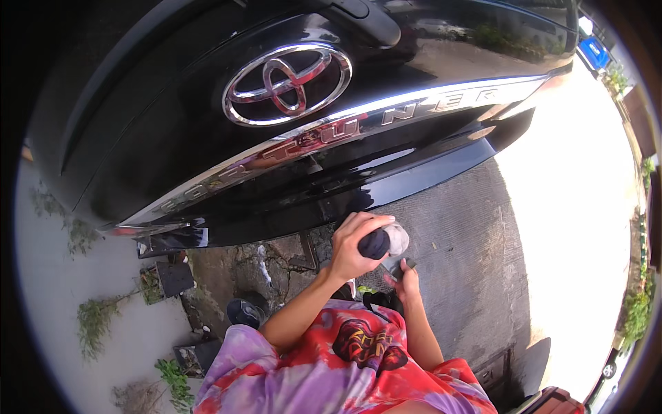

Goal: The person cleans the rear exterior of a black vehicle using a cloth and a sanding block, dipping the cloth into a bucket of water.

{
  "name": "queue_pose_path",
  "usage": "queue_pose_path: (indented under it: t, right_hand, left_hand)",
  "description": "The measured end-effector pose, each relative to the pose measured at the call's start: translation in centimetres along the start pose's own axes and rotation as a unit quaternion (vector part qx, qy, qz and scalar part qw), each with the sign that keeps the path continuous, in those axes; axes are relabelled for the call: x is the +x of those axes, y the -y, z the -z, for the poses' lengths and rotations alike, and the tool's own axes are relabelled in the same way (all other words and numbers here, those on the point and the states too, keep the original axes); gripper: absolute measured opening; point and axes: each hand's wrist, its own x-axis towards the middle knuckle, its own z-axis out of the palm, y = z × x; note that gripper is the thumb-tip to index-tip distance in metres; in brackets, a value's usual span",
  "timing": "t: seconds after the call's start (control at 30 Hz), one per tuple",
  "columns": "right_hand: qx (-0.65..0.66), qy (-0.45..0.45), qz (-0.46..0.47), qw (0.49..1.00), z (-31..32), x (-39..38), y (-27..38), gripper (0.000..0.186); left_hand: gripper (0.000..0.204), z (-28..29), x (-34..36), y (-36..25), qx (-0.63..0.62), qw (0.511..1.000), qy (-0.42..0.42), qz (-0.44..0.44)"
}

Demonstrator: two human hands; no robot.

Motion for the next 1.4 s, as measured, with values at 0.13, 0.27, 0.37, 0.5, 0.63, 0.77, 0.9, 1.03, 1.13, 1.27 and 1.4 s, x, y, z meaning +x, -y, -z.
queue_pose_path:
  t: [0.13,0.27,0.37,0.5,0.63,0.77,0.9,1.03,1.13,1.27,1.4]
  right_hand:
    - [0.248,0.088,0.096,0.96,-4.6,0.5,7.9,0.042]
    - [0.134,0.138,0.199,0.961,0.4,-0.7,14.7,0.044]
    - [0.025,0.157,0.292,0.943,4.4,-1.1,19.2,0.045]
    - [-0.146,0.121,0.478,0.858,5.4,1.1,24.7,0.046]
    - [-0.132,0.256,0.492,0.822,4.3,2.4,30.3,0.034]
    - [-0.205,0.135,0.468,0.849,6.7,2.3,32.0,0.029]
    - [-0.227,0.027,0.332,0.915,14.9,6.5,29.0,0.027]
    - [-0.17,0.01,0.282,0.944,18.7,7.5,25.6,0.022]
    - [-0.18,0.007,0.243,0.953,20.0,7.5,25.1,0.02]
    - [-0.146,-0.059,0.252,0.955,22.7,8.5,27.3,0.021]
    - [-0.069,-0.11,0.264,0.956,23.8,8.8,30.1,0.027]
  left_hand:
    - [0.059,-13.0,-1.7,1.5,-0.107,0.988,0.023,0.111]
    - [0.052,-21.5,-2.5,-0.7,-0.043,0.994,0.024,0.102]
    - [0.055,-25.8,-1.1,-3.0,-0.068,0.987,-0.046,0.139]
    - [0.046,-29.3,3.5,-5.5,-0.089,0.959,-0.198,0.181]
    - [0.022,-28.0,7.1,-6.5,-0.126,0.923,-0.278,0.235]
    - [0.021,-18.6,12.2,-9.7,-0.017,0.919,-0.394,0.021]
    - [0.044,-7.9,18.7,-16.8,0.385,0.812,-0.417,-0.136]
    - [0.035,-5.1,23.2,-13.1,0.5,0.747,-0.376,-0.225]
    - [0.031,-11.8,29.3,-13.8,0.475,0.752,-0.325,-0.322]
    - [0.035,-22.3,43.2,-17.2,0.449,0.733,-0.279,-0.428]
    - [0.034,-27.5,52.0,-19.7,0.456,0.748,-0.219,-0.429]
